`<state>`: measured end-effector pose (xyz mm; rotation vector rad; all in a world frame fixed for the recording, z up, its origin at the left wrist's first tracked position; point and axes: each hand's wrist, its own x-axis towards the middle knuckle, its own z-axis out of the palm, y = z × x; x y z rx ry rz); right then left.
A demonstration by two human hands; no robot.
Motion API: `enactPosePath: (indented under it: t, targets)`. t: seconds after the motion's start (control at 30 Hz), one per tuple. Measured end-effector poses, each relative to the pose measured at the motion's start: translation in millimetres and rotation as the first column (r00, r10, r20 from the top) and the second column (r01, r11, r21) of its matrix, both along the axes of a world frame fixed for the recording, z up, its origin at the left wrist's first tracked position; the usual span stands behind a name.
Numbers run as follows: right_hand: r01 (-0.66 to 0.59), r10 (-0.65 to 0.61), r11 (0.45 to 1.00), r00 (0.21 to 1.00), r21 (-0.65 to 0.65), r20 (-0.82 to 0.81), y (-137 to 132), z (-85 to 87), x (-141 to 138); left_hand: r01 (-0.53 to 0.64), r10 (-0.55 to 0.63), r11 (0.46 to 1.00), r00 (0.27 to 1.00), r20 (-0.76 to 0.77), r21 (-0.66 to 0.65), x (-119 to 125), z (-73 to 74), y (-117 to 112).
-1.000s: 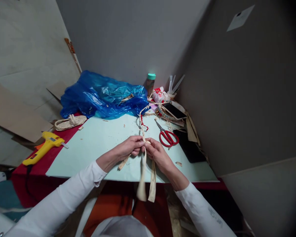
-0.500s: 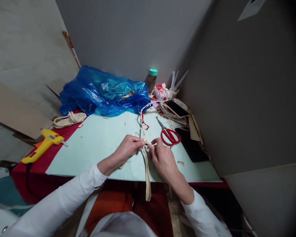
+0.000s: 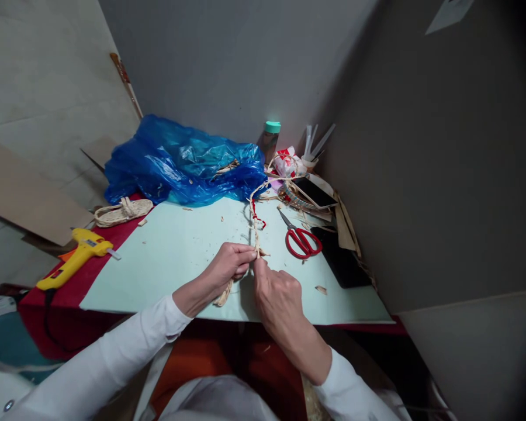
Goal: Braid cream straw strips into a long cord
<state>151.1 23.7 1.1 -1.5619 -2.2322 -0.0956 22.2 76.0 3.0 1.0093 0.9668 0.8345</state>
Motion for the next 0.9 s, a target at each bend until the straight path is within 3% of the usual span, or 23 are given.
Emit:
enactPosePath:
  t: [0.2,0.3,0.43,0.5,0.53,0.6,0.63,0.7,0.9]
  targets:
    - [-0.14,0.141,0.99,0.989,-0.025,0.051,-0.3,6.5,-2.8,0.038,-0.038,0.999,0.998,0.047,0.002,-6.7,0.9,-0.1]
    - [-0.194,0.185,0.98,0.973,-0.05,-0.14,2.9,16.5,11.1,0.072,-0.073,0.997,0.994,0.087,0.013,-11.9,1.8,1.1]
    - [-0.093,0.016,0.983,0.901,-0.156,-0.434,14.0,22.3,28.6,0.101,-0.107,0.994,0.985,0.136,0.05,-16.7,4.8,3.2]
    - [-0.217,-0.001,0.927,0.813,-0.306,-0.582,21.7,18.8,29.8,0.1,-0.107,0.993,0.987,0.124,0.057,-16.8,6.4,3.2]
    - [-0.322,-0.013,0.87,0.742,-0.373,-0.671,25.7,16.0,28.4,0.101,-0.108,0.993,0.988,0.114,0.06,-16.6,7.0,2.9]
    - [-0.492,-0.096,0.754,0.573,-0.435,-0.814,33.6,9.4,22.7,0.108,-0.114,0.992,0.99,0.088,0.072,-16.2,8.0,1.5]
    - [-0.527,-0.15,0.727,0.504,-0.44,-0.851,37.0,6.2,19.1,0.113,-0.12,0.99,0.99,0.073,0.086,-16.2,8.3,0.6]
    - [-0.524,-0.216,0.731,0.431,-0.438,-0.876,42.3,1.1,12.4,0.119,-0.126,0.985,0.991,0.047,0.122,-16.9,8.6,-0.9]
    - [-0.384,-0.236,0.824,0.435,-0.416,-0.869,44.6,-3.3,7.1,0.122,-0.118,0.981,0.992,-0.033,0.153,-19.3,8.1,-3.8]
